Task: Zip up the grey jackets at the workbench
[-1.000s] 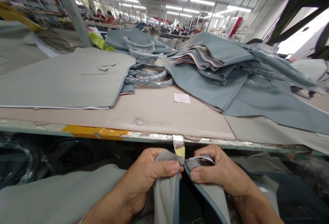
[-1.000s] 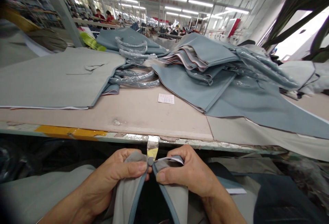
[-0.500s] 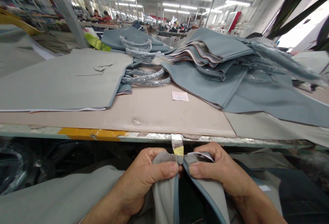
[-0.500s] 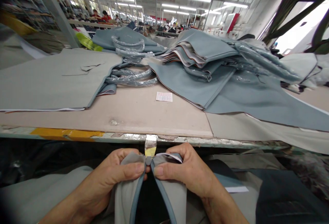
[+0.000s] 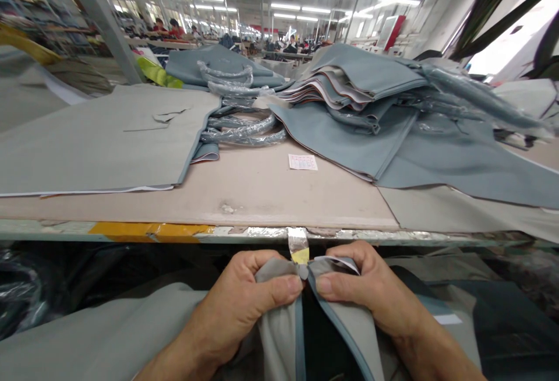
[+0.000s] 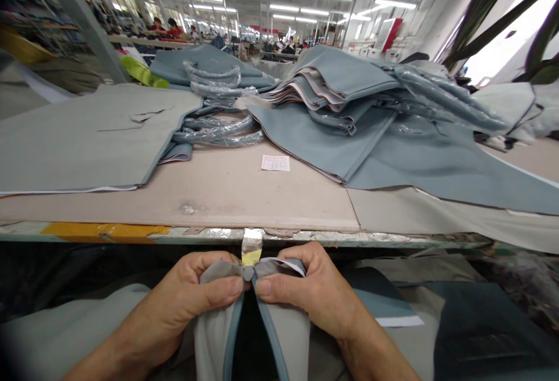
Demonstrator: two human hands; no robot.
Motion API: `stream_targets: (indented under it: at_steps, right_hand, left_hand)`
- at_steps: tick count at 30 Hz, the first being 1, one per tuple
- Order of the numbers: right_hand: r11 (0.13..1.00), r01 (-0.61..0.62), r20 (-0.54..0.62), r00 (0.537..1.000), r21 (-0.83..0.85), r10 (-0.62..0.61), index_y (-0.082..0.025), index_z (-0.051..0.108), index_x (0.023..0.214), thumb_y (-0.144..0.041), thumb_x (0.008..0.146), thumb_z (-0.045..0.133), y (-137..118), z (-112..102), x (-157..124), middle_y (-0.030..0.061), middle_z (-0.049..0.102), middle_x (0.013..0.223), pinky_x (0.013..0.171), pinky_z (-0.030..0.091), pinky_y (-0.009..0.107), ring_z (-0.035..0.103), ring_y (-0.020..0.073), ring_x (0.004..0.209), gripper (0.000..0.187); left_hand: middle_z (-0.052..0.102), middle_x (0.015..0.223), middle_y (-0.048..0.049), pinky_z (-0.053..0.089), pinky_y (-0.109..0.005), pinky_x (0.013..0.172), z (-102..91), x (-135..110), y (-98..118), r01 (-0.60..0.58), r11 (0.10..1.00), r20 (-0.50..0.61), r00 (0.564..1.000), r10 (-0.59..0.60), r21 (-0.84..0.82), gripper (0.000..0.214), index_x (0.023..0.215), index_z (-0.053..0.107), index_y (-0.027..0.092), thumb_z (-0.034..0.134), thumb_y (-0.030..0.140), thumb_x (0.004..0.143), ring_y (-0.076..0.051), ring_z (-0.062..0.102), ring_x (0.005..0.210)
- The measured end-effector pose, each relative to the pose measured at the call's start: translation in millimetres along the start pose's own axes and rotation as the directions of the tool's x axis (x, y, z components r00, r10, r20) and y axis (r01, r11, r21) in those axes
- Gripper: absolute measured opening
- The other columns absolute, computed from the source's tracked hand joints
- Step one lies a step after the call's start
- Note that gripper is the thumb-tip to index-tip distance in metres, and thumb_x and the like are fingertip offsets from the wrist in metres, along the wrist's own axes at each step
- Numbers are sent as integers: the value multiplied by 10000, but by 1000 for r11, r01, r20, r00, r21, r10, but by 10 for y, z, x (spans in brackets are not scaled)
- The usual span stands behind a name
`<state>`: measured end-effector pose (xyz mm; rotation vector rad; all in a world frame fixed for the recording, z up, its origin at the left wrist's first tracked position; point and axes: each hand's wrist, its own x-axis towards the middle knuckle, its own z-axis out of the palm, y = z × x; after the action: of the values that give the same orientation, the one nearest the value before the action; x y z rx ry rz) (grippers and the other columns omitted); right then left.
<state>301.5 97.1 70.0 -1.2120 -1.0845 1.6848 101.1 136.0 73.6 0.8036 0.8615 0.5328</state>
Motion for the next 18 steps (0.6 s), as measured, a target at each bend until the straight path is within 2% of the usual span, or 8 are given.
stream_targets:
  at_steps: [4,12,18]
  right_hand:
    - [999,28,3,1000,-28,-28,-106,511,611,-468,719,820,37,1,-5,-39,354,523,409,178,146,256,35,479,489]
    - [999,42,-42,998,-10,-42,-109,502,588,-423,675,843,-58,72,-25,-50,334,511,418,179,146,243,35,478,471]
    - [997,73,-54,996,-4,-73,-109,507,590,-407,677,828,-29,97,-14,-43,353,520,424,179,153,245,40,489,447]
  left_hand:
    - [526,606,1,337,-187,536,-5,-7,62,29,997,12,999,-30,66,439,680,629,108,893,439,567,-80,436,550]
    - [463,570,31,272,-177,495,-41,8,104,35,987,19,999,-39,160,445,663,577,122,871,451,603,-61,371,513]
    - [494,578,21,315,-175,502,-32,13,134,30,989,19,999,-34,146,446,653,582,117,880,445,602,-63,409,511]
